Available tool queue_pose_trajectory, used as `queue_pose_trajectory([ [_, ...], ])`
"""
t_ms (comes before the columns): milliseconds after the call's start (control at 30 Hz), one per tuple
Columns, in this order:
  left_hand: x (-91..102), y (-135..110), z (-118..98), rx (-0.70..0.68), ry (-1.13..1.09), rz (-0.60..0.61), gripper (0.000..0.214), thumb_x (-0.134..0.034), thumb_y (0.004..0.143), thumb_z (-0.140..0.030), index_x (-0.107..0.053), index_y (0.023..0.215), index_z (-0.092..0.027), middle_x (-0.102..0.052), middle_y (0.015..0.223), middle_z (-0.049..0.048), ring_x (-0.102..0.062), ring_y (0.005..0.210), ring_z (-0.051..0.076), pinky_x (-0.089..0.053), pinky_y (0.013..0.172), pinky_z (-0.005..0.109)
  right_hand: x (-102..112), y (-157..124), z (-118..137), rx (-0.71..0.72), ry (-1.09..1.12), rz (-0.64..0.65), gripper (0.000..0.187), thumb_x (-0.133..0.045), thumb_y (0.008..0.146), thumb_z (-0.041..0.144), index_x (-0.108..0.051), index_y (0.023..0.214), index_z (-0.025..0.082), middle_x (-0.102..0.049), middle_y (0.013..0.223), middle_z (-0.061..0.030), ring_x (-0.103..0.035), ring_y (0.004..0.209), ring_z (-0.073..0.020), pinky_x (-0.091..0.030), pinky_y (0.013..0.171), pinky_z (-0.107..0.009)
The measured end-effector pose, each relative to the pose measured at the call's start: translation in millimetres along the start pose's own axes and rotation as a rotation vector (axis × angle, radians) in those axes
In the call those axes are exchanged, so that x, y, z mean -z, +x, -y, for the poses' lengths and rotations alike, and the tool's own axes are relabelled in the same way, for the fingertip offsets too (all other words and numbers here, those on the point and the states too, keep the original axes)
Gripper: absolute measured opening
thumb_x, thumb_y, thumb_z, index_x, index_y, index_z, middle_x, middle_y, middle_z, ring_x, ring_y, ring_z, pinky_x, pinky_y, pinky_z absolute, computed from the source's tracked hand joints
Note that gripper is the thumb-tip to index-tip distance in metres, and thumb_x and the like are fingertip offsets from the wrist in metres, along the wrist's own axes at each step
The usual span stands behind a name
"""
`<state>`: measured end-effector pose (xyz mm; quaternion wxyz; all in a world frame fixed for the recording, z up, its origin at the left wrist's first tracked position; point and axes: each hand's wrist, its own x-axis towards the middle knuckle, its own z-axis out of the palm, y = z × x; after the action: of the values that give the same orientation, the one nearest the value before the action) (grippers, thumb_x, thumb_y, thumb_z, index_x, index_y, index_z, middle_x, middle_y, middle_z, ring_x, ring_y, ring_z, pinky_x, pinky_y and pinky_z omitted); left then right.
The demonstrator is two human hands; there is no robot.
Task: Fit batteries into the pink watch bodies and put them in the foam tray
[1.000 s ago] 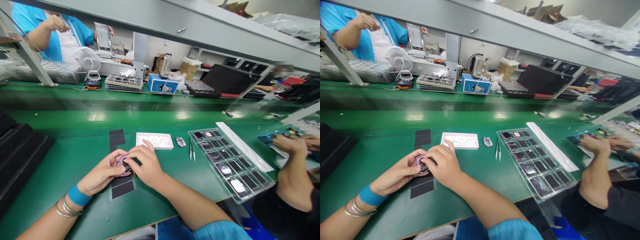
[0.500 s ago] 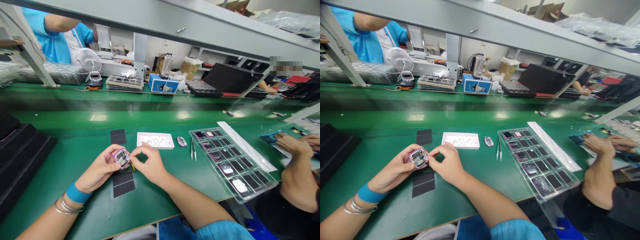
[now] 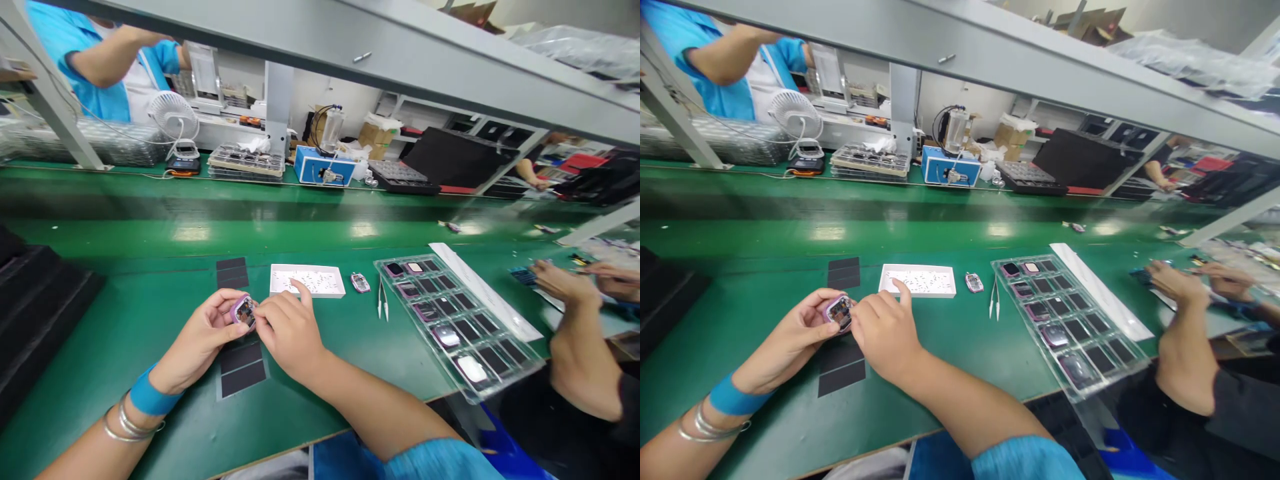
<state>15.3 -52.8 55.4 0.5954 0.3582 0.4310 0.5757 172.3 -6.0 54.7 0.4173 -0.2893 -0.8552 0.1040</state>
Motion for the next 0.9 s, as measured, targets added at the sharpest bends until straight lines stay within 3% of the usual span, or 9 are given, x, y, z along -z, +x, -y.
queue_pose_trajectory([
  [100,-0.4,-0.2,-5.8,0.038,-0.017,-0.036,0.042,-0.083,0.061,-0.024,-0.061,0.097,-0.022,-0.066,0.091,0.0031,-0.061,0.083,0.013,-0.053,0.077,0.021,-1.7,4.1,-3.6,-0.263,0.335,0.072,0.005,-0.053,0.085,0.022,-0.057,0.088,0.020,-0.062,0.093,-0.0039,-0.056,0.091,-0.0161,-0.040,0.093,-0.038],
  [167,2.4,0.0,-10.6,0.045,-0.031,-0.065,0.041,-0.082,0.062,-0.026,-0.061,0.097,-0.023,-0.066,0.096,0.0041,-0.062,0.087,0.016,-0.055,0.079,0.025,-5.4,6.9,-8.3,-0.511,0.750,0.157,0.027,-0.065,0.077,0.031,-0.055,0.099,0.021,-0.061,0.102,-0.0053,-0.057,0.095,-0.0167,-0.046,0.086,-0.034],
  [233,6.4,0.0,-14.9,0.049,-0.039,-0.096,0.041,-0.082,0.061,-0.028,-0.061,0.097,-0.023,-0.066,0.100,0.0051,-0.063,0.090,0.019,-0.056,0.080,0.026,-10.1,8.1,-12.6,-0.708,1.072,0.299,0.047,-0.078,0.061,0.039,-0.055,0.099,0.020,-0.062,0.098,-0.0045,-0.060,0.090,-0.0166,-0.047,0.084,-0.033],
  [333,10.9,-0.1,-19.0,0.062,-0.046,-0.133,0.042,-0.082,0.061,-0.028,-0.061,0.097,-0.023,-0.067,0.101,0.0061,-0.064,0.088,0.020,-0.057,0.078,0.026,-15.6,7.5,-15.6,-0.850,1.190,0.481,0.050,-0.084,0.046,0.044,-0.061,0.082,0.016,-0.064,0.079,-0.0021,-0.061,0.077,-0.0150,-0.045,0.086,-0.035],
  [433,12.3,1.3,-20.0,0.069,-0.053,-0.142,0.042,-0.082,0.060,-0.027,-0.062,0.097,-0.022,-0.067,0.099,0.0064,-0.064,0.088,0.020,-0.057,0.077,0.027,-14.6,8.0,-17.0,-0.876,1.160,0.476,0.045,-0.081,0.049,0.048,-0.065,0.075,0.015,-0.063,0.070,-0.0005,-0.059,0.067,-0.0119,-0.047,0.080,-0.032],
  [600,13.9,3.4,-18.5,0.115,-0.028,-0.136,0.042,-0.081,0.062,-0.025,-0.063,0.100,-0.023,-0.066,0.096,0.0044,-0.062,0.088,0.019,-0.058,0.076,0.027,3.7,16.4,-19.7,-0.833,1.194,0.429,0.043,-0.079,0.058,0.043,-0.064,0.089,0.017,-0.060,0.062,0.0043,-0.055,0.050,-0.0083,-0.048,0.054,-0.024],
  [700,14.5,2.6,-18.4,0.182,-0.022,-0.107,0.047,-0.080,0.063,-0.024,-0.062,0.106,-0.026,-0.066,0.098,0.0037,-0.063,0.086,0.018,-0.058,0.073,0.026,15.7,21.0,-19.7,-0.755,1.285,0.487,0.030,-0.077,0.062,0.037,-0.065,0.080,0.016,-0.062,0.067,0.0022,-0.058,0.057,-0.0082,-0.049,0.060,-0.022],
  [800,14.5,2.7,-17.8,0.248,-0.012,-0.083,0.051,-0.081,0.062,-0.023,-0.062,0.108,-0.027,-0.064,0.100,0.0033,-0.063,0.083,0.017,-0.059,0.069,0.025,21.1,21.8,-19.5,-0.679,1.339,0.561,0.037,-0.080,0.059,0.028,-0.067,0.092,0.017,-0.066,0.081,-0.0005,-0.062,0.074,-0.0112,-0.051,0.073,-0.025],
  [900,14.3,3.4,-15.1,0.303,-0.002,-0.037,0.047,-0.079,0.064,-0.023,-0.063,0.108,-0.027,-0.064,0.102,0.0034,-0.063,0.086,0.018,-0.058,0.068,0.025,20.9,20.0,-18.4,-0.565,1.142,0.481,0.023,-0.070,0.073,0.028,-0.067,0.094,0.018,-0.065,0.081,-0.0012,-0.061,0.073,-0.0113,-0.050,0.072,-0.026],
])
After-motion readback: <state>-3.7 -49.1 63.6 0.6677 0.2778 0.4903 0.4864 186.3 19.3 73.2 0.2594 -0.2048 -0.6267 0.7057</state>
